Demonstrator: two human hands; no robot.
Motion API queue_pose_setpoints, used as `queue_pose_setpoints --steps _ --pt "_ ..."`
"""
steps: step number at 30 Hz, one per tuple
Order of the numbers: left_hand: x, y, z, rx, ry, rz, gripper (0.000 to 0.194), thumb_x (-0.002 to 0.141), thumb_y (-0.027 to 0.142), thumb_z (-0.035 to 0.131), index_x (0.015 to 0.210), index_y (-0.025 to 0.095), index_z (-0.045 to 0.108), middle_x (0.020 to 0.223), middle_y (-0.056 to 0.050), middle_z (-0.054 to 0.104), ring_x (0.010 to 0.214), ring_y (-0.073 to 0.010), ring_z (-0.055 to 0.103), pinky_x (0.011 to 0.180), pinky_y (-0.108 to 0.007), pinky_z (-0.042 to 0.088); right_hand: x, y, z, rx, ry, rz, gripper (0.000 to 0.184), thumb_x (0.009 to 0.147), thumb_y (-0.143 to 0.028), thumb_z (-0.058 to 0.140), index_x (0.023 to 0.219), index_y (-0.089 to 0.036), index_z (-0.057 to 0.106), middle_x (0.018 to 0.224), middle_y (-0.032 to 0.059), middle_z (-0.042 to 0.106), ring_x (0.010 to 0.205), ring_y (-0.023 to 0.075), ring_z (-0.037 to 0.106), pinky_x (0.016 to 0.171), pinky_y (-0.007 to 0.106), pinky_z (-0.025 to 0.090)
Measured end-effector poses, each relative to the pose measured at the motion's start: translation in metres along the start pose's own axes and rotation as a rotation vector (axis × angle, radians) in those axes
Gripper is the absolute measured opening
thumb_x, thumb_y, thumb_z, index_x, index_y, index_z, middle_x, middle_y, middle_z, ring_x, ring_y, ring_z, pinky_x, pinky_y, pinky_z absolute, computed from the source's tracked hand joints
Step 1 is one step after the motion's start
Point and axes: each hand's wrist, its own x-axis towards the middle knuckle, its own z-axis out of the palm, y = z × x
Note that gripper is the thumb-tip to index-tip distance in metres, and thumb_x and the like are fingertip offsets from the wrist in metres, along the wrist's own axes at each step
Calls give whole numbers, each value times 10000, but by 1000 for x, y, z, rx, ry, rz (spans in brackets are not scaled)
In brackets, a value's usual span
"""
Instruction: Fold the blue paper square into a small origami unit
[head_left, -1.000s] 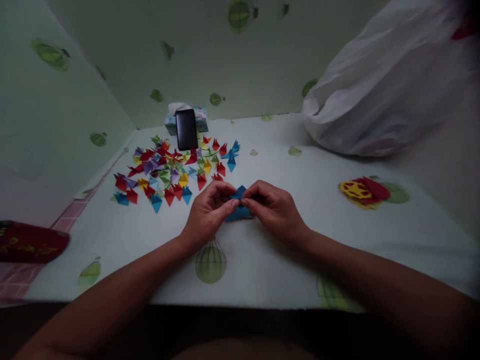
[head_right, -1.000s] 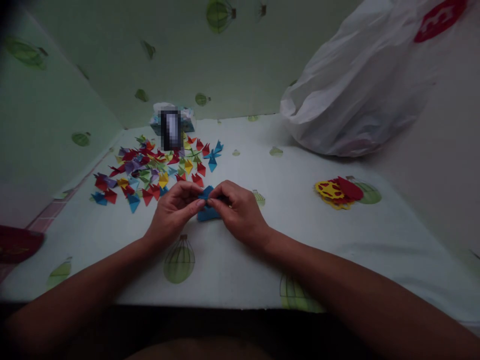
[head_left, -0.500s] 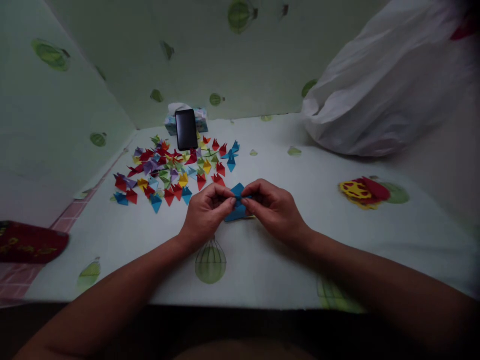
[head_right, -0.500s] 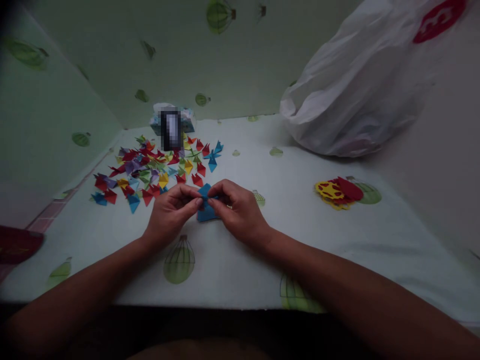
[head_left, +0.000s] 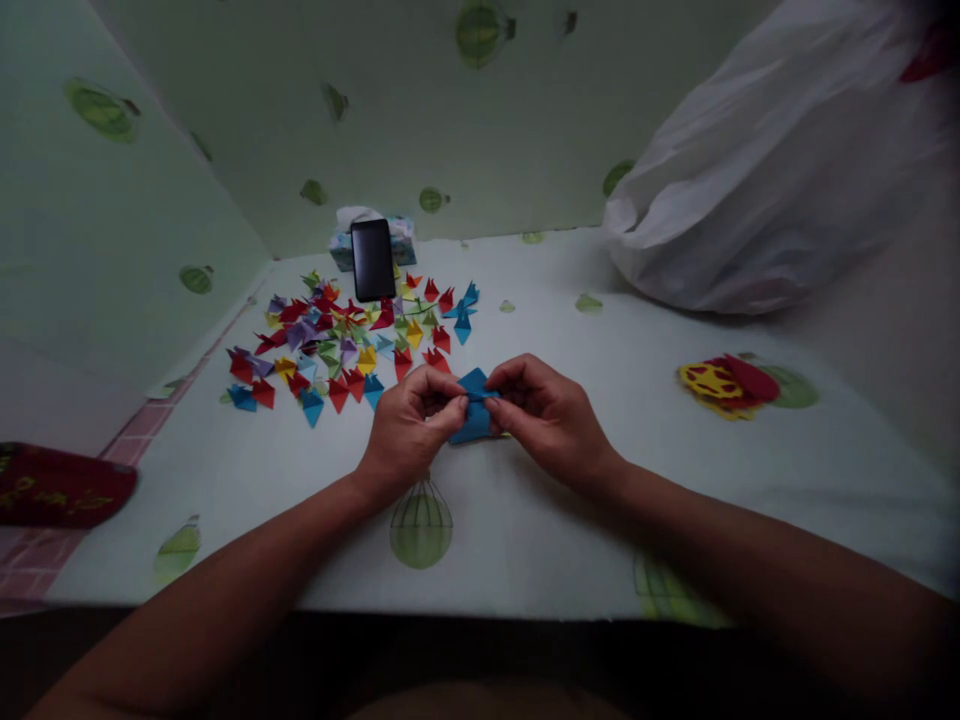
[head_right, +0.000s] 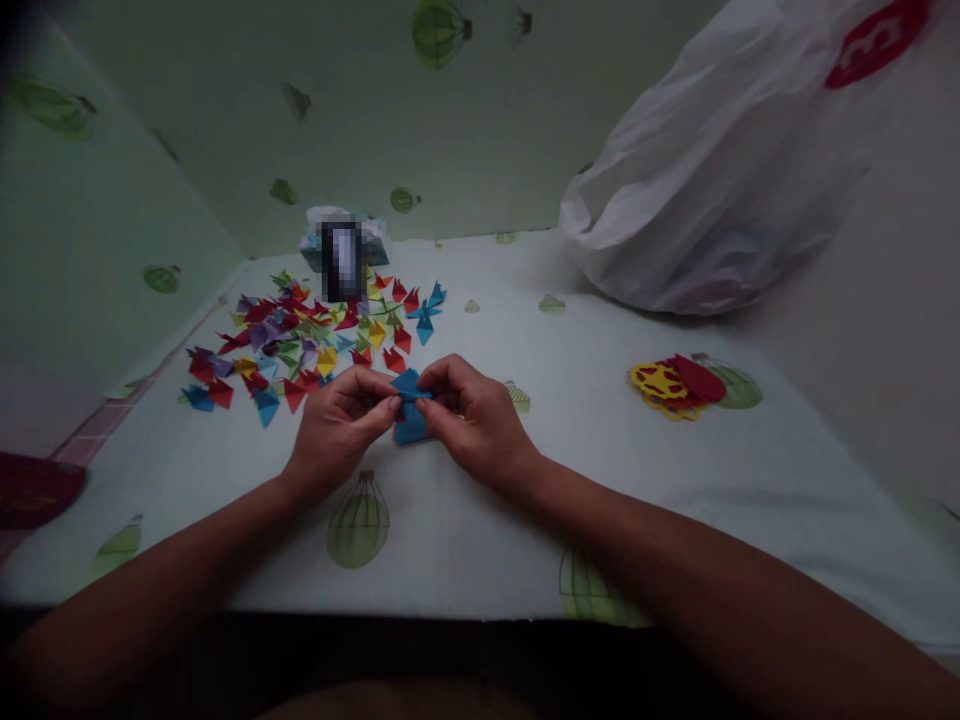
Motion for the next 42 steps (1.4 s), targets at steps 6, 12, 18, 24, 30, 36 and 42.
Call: queue_pose_setpoints --steps 6,12,18,24,30,36,42 --pt "0 -3 -1 92 -31 77 82 770 215 722 782 174 652 776 -14 679 692 -125 638 671 -241 527 5 -3 -3 225 -32 112 194 882 -297 676 964 -221 517 725 -41 621 561 107 611 542 263 519" --pt "1 -7 0 149 -36 118 45 767 195 688 782 175 651 754 -6 678 665 -119 633 644 -233 519 7 -5 -3 214 -7 133 172 850 -207 664 936 -218 516 663 -63 617 518 104 606 524 257 499" --pt "0 -8 2 52 -18 40 93 745 227 718 771 175 646 771 -15 679 690 -125 634 648 -231 517 2 -10 1 113 54 63 157 857 -202 656 840 -235 503 663 -62 564 533 116 606 526 278 485" --pt "-1 -7 4 -4 1 8 114 716 220 740 735 170 639 790 -22 683 686 -123 628 622 -223 514 0 -10 2 118 69 70 166 848 -214 652 819 -239 490 671 -58 551 536 121 598 530 294 473" --pt "0 -10 3 37 -6 59 103 730 207 730 748 174 635 790 -13 674 692 -119 625 644 -226 508 4 -6 1 199 20 116 174 840 -233 662 844 -244 489 652 -65 558 526 123 596 530 294 483" --pt "1 -9 0 45 -93 67 98 788 218 731 865 177 685 792 -9 685 700 -122 636 665 -238 508 4 -5 0 169 50 81 172 851 -229 666 831 -239 495 649 -64 551 527 122 597 533 292 477" --pt "-1 -10 0 56 -84 53 119 776 257 769 804 174 689 780 -20 694 706 -136 631 672 -256 499 3 -7 0 165 57 80 166 853 -219 656 825 -239 493 664 -60 564 537 119 597 540 291 473"
